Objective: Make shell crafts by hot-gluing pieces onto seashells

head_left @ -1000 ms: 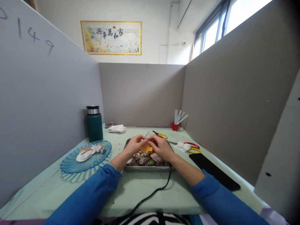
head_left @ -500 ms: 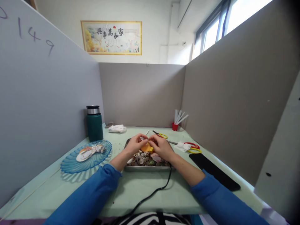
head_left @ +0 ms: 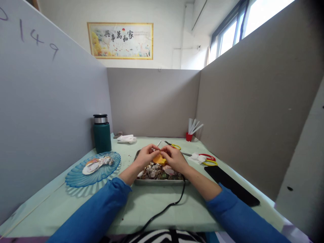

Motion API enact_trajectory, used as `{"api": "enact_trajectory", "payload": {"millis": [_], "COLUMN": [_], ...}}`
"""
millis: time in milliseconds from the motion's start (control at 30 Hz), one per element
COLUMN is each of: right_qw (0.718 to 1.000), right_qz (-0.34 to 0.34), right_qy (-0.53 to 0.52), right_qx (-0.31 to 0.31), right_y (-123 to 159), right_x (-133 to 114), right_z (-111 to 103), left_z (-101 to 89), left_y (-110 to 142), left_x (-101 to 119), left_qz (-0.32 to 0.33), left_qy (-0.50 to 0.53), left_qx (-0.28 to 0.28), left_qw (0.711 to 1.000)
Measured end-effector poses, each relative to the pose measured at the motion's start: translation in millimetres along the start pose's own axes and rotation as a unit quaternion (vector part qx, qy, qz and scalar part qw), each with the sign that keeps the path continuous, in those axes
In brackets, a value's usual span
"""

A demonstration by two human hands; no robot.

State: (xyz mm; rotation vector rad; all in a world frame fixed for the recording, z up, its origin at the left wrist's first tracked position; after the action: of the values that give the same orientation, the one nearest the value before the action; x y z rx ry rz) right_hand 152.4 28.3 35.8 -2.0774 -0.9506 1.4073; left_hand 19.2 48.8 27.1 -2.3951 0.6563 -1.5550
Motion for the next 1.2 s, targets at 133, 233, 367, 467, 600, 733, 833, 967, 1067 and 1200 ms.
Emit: {"api": "enact_trajectory", "payload": {"millis": [133, 233, 367, 467, 600, 733, 833, 967, 1067, 1200], "right_qw": [1.0, 1.0, 1.0, 1.0, 0.999, 0.998, 0.998, 0.997, 0.996, 0.996], "right_qz": [0.0, 0.001, 0.006, 0.012, 0.02, 0.027, 0.024, 0.019, 0.024, 0.035], "right_qy": [-0.021, -0.023, -0.024, -0.027, -0.041, -0.058, -0.063, -0.074, -0.08, -0.086], "right_qx": [-0.008, -0.009, -0.012, -0.009, -0.006, -0.002, 0.001, 0.009, 0.007, 0.002], "right_y": [-0.1, -0.1, 0.0, -0.1, -0.6, -1.4, -1.7, -1.9, -1.9, -1.6], "right_x": [0.3, 0.0, 0.0, 1.1, 3.6, 6.4, 7.7, 8.4, 8.1, 8.0], "right_z": [1.3, 1.2, 1.3, 1.3, 1.6, 1.5, 1.2, 0.7, 1.1, 1.7], "left_z": [-0.5, -0.4, 0.6, 0.9, 0.2, 1.2, 0.8, 3.8, 5.6, 5.2], "left_y": [1.4, 2.4, 3.0, 2.6, 1.5, 1.2, 1.3, 1.3, 1.2, 1.5], "left_x": [3.3, 5.5, 6.1, 5.0, 2.3, -1.1, -0.8, -0.7, -3.3, -2.3], "left_qz": [0.0, -0.001, -0.004, -0.001, 0.001, -0.02, -0.024, -0.025, -0.034, -0.026], "left_qy": [0.005, 0.013, 0.036, 0.04, 0.012, 0.022, 0.017, 0.022, 0.026, 0.031], "left_qx": [0.005, 0.004, -0.007, -0.013, -0.009, -0.008, 0.002, -0.02, -0.039, -0.038], "left_qw": [1.0, 1.0, 0.999, 0.999, 1.0, 1.0, 1.0, 0.999, 0.998, 0.998]}}
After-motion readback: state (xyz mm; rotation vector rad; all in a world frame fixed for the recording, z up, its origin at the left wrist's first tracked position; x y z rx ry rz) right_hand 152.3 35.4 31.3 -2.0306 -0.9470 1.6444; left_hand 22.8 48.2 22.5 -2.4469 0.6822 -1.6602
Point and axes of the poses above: each hand's wrist, its own y-axis away from the middle knuckle, its own z-axis out of the palm, x = y × z, the point moved 6 cm from there along -y, towards the middle knuckle, and after that the axes turned 15 degrees about -y, right-handed, at the moved point
